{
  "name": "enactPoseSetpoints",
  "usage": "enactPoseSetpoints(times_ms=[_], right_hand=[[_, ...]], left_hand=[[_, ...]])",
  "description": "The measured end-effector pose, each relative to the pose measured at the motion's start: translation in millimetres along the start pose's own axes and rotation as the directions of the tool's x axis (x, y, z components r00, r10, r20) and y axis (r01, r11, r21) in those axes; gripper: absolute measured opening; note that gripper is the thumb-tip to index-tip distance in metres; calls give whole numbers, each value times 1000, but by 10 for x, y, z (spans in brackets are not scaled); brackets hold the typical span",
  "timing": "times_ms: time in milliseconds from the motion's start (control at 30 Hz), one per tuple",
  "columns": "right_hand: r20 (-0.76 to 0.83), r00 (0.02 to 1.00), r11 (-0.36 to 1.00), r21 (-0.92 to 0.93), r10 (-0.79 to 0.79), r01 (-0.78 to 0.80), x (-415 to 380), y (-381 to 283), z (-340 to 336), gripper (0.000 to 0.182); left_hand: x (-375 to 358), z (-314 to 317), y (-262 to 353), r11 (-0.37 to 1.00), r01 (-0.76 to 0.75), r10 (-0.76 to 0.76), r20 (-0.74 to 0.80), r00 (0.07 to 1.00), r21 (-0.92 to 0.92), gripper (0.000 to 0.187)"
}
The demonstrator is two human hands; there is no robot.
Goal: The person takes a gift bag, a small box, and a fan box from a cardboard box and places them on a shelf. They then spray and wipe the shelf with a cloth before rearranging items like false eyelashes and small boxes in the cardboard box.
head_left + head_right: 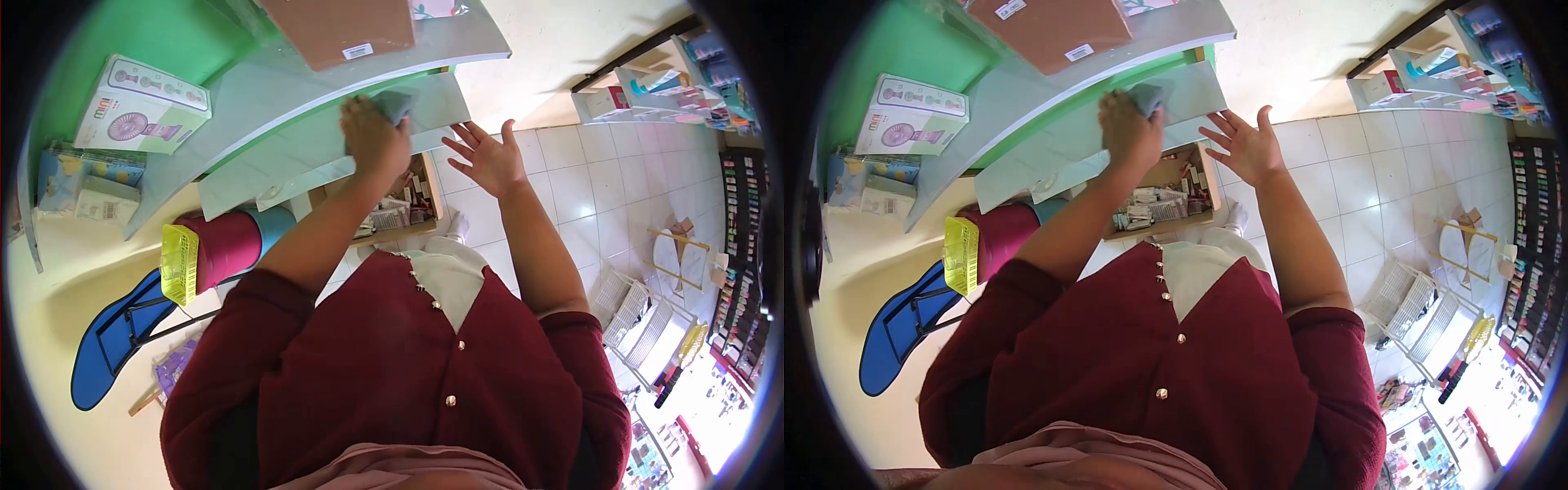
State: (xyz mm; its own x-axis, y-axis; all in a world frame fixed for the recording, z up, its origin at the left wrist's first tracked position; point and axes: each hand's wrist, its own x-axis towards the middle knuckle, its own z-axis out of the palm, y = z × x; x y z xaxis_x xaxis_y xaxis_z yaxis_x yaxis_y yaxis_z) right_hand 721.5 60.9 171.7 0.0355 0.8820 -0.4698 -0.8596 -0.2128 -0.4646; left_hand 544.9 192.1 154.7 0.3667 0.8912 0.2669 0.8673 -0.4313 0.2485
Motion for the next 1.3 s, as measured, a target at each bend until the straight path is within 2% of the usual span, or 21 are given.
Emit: enactPoseSetpoints(times_ms=[167, 300, 333, 367, 400, 433, 467, 567, 600, 633, 667, 733, 767, 800, 867, 900, 933, 1100, 1200, 1233, 1300], right_hand=[[-9, 999, 993, 116, 39, -37, -10, -43, -28, 100], [161, 987, 977, 204, 25, -58, 73, 22, -157, 109], [163, 987, 952, 304, -2, -49, 90, 75, -166, 106], [165, 986, 916, 400, -27, -42, 107, 129, -170, 103], [93, 995, 879, 477, -36, -12, 56, 136, -67, 100], [272, 945, 831, 556, -183, 1, 178, 199, -194, 83], [247, 949, 827, 562, -197, 26, 195, 220, -213, 75], [231, 961, 853, 522, -155, 12, 324, 208, -346, 68], [126, 987, 884, 466, -100, 30, 182, 147, -220, 82], [16, 999, 913, 407, -49, 38, 21, 79, -77, 97], [94, 995, 926, 377, -27, -11, 88, 78, -188, 104], [177, 984, 937, 344, 2, -63, 134, 52, -272, 110], [133, 990, 942, 325, 36, -78, 98, -5, -204, 112], [88, 993, 947, 304, 76, -100, 64, -30, -169, 113], [135, 987, 953, 275, 92, -127, 59, -54, -183, 114], [173, 981, 958, 254, 93, -136, 65, -83, -192, 114], [180, 979, 960, 243, 97, -140, 69, -107, -191, 114], [270, 955, 959, 213, 126, -187, 41, -107, -201, 119], [284, 954, 952, 251, 101, -175, 40, -103, -181, 120], [290, 953, 944, 284, 85, -171, 40, -93, -185, 120], [271, 960, 936, 317, 67, -154, 18, -61, -178, 117]], left_hand=[[163, 49, 664, 983, -181, 175, 156, 972, 21, 81], [168, 134, 974, 953, -273, 290, 135, 947, -133, 82], [155, 138, 1053, 930, -354, 356, -1, 935, -94, 68], [142, 142, 1141, 930, -354, 356, -3, 935, -94, 68], [135, 101, 1234, 868, -357, 441, 203, 874, -345, 58], [128, 45, 1279, 771, -282, 547, 367, 753, -571, 49], [114, 22, 1275, 773, -281, 543, 364, 757, -568, 49], [17, 86, 1188, 401, 224, 206, 326, 923, -888, 38], [26, -17, 1004, 59, 602, 102, 605, 790, -796, 29], [25, 19, 760, -165, 566, 9, 573, 820, -808, 25], [35, -231, 701, -283, 427, -148, 479, 865, -859, 33], [122, -476, 332, 24, 380, -445, 331, 832, -925, 31], [183, -347, 167, 153, 95, -449, 17, 893, -984, 36], [206, -317, 49, 415, 212, -401, 31, 916, -885, 44], [194, -109, 69, 844, 338, -361, 24, 932, -416, 62], [180, 52, 244, 935, 348, -349, -8, 937, -74, 72], [153, 41, 412, 966, 252, -244, 107, 964, -64, 83], [156, 206, 1279, 998, 27, -20, 121, 992, -61, 80], [197, 257, 1465, 999, 11, -19, 208, 978, 39, 78], [195, 303, 1480, 999, 13, -21, 207, 978, 39, 78], [180, 308, 1447, 992, -84, 84, 1, 996, 94, 65]])
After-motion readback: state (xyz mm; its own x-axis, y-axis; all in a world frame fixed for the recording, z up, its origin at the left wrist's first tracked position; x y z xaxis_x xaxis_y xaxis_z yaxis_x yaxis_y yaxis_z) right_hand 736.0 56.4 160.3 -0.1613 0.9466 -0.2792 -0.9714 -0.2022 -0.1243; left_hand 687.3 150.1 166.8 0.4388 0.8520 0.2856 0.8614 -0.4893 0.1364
